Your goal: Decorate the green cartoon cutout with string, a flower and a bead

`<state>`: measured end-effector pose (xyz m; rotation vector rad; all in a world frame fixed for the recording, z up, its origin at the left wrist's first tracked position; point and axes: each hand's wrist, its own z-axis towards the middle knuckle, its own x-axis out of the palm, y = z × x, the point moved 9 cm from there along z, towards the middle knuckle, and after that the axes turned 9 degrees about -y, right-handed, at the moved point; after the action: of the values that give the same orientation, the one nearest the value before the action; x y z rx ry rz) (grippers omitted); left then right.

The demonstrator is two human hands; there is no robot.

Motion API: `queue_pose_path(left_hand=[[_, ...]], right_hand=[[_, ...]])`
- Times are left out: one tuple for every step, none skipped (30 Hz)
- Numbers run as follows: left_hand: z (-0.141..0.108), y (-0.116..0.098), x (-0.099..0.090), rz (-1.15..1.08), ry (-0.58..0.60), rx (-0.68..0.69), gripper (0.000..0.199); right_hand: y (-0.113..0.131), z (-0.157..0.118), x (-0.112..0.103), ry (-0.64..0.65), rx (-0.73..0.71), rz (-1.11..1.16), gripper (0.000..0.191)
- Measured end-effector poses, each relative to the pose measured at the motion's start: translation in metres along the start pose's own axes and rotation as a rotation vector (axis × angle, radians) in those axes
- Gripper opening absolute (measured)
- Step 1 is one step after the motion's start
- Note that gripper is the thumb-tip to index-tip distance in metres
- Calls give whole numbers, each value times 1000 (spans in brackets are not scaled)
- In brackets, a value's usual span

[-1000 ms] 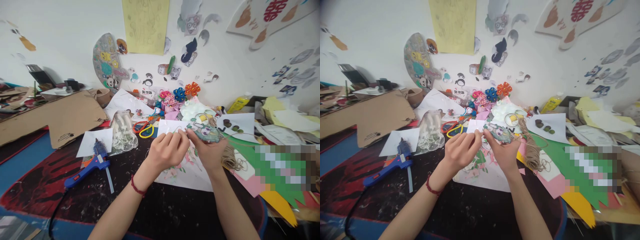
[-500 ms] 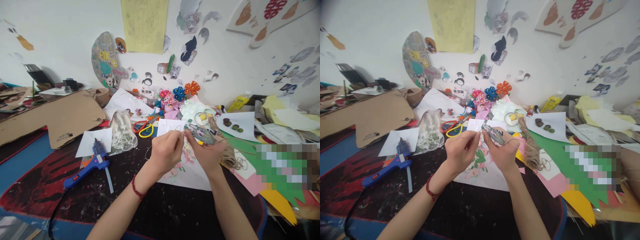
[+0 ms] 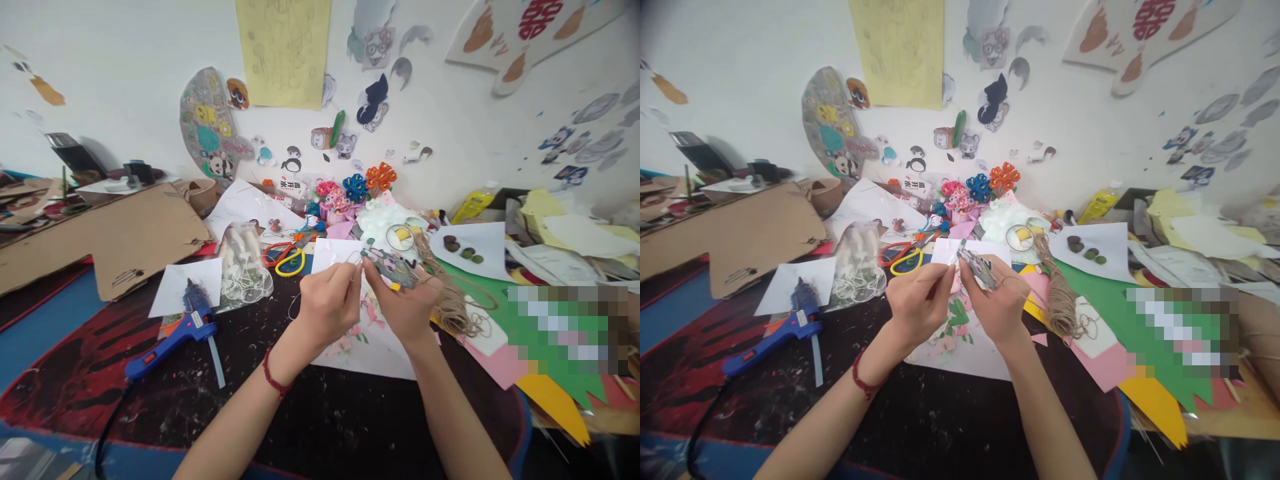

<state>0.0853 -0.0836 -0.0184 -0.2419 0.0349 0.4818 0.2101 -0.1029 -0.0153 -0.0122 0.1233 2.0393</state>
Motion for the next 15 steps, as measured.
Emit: queue_pose_path(left_hand=[[0,0,1,4,5,7,16],[0,0,1,4,6,11,16],[0,-1,0,3,3,13,16],[0,0,0,2,-1,13,15],[0,0,-1,1,-6,11,15],[1,0,-1,0,-9,7,15],[1,0,-1,-1,-10,3,15],[2,1,-2,-3,-10,-2,16],[2,1,-1,-7,-8,-7,16],[3,2,-1,-13,-4,-12,16],[3,2,0,-21,0,-22,17],[3,3,0,-32,2,-33,18],[4,4,0,-44,5,-49,19],[4,5,1,-56,8,-70,19],[4,7,1,-69,12,-102,20]], right_hand=[[2,0,-1,-20,-25,-13,6],[4,0,-1,-38,-46,-26,7],[5,1,-2,-48,-61,-38,8],[6,1,-2,-55,-71,-50,8],[7,1,-2,-57,-75,-65,9],[8,2,-2,-56,-75,-83,10],[8,2,-1,-50,-72,-103,12],[8,2,-1,-46,-68,-125,14],[9,3,-1,-44,-65,-148,15],[9,3,-1,-44,-63,-170,16],[9,3,-2,-48,-62,-186,17],[9,3,-2,-52,-61,-197,18],[9,3,-3,-55,-59,-199,19],[8,2,-3,-57,-55,-185,19],[6,2,-3,-53,-38,-153,17]])
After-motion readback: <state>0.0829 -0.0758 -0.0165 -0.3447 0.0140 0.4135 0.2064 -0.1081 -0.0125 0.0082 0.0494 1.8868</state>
